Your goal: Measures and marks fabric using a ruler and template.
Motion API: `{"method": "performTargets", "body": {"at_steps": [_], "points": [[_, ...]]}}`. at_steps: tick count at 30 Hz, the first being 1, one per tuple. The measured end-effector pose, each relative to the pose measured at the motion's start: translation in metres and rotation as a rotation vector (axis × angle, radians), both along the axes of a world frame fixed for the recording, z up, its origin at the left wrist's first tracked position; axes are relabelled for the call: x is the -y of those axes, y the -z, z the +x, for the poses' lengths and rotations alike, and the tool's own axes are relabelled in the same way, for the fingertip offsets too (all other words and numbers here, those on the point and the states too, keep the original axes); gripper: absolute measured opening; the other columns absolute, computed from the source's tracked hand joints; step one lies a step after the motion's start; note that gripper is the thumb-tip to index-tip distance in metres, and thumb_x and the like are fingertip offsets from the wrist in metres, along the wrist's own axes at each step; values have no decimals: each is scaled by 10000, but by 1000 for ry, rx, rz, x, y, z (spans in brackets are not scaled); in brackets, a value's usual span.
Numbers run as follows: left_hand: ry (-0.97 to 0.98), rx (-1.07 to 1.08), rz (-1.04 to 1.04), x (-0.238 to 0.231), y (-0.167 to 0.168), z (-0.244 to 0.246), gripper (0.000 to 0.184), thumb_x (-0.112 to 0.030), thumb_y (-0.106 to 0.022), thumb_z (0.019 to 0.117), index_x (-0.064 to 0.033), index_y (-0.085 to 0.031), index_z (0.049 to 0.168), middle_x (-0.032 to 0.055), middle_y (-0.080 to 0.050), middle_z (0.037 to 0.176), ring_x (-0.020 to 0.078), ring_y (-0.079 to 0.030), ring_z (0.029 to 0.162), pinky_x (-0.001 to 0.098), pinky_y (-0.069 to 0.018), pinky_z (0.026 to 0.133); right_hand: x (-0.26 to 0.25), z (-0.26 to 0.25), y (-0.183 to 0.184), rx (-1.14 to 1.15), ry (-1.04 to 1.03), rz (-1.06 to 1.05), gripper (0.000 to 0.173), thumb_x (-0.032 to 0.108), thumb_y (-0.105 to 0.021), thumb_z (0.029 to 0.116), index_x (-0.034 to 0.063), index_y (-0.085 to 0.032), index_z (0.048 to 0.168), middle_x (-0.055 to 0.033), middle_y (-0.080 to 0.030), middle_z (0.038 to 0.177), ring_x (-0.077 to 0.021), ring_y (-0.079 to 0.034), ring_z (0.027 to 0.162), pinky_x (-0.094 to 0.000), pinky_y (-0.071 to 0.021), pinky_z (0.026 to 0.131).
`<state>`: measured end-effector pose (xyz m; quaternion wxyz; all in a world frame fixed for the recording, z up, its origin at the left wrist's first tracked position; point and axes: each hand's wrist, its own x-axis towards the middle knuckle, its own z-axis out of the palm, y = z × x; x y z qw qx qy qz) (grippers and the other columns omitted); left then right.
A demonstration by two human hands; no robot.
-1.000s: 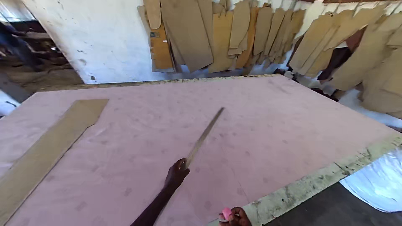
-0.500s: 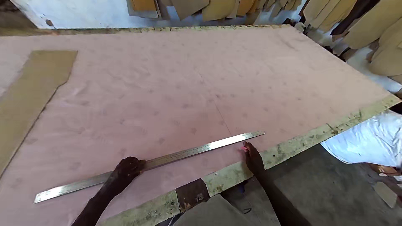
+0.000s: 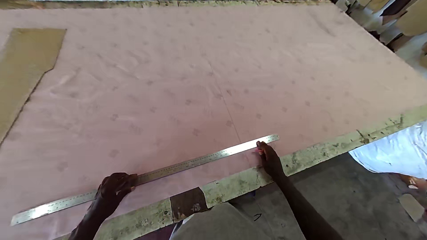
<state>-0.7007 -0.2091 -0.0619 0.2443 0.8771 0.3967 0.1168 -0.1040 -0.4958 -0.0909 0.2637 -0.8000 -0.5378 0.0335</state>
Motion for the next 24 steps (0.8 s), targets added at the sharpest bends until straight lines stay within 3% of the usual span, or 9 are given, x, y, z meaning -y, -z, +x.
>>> {"method": "performTargets", "body": {"at_steps": [7,14,17,24], "points": [[-35,-33,-31,8,-7,0,423,-250,-748,852,-137,-714,1258,130,-633,1283,364,-573,1199,581,-423,1056,5,1,4,-59,-37,29,414,228,-437,1085,154,-535,1480,-40,-545,1511,-184,-461,1440,-449,-346,1218],[-124,-114,-19,12,-14,-15,338,-239,-722,884,-120,-727,1200,179,-639,1257,426,-556,1217,644,-380,1075,11,-9,-3,-113,-169,30,454,93,-491,1014,135,-555,1461,-11,-572,1485,-170,-500,1403,-427,-404,1181],[-157,-113,-14,15,-13,-14,316,-195,-726,883,-111,-729,1187,190,-634,1256,437,-549,1217,649,-376,1072,12,-6,-2,-128,-184,30,453,90,-494,1004,143,-565,1448,13,-566,1491,-143,-475,1422,-410,-383,1200],[-175,-106,40,20,-10,-17,350,-284,-680,894,-105,-721,1192,177,-645,1250,414,-557,1214,625,-358,1094,14,-3,3,-163,-188,108,415,102,-478,1014,135,-590,1412,15,-566,1488,-143,-445,1444,-390,-365,1214]]}}
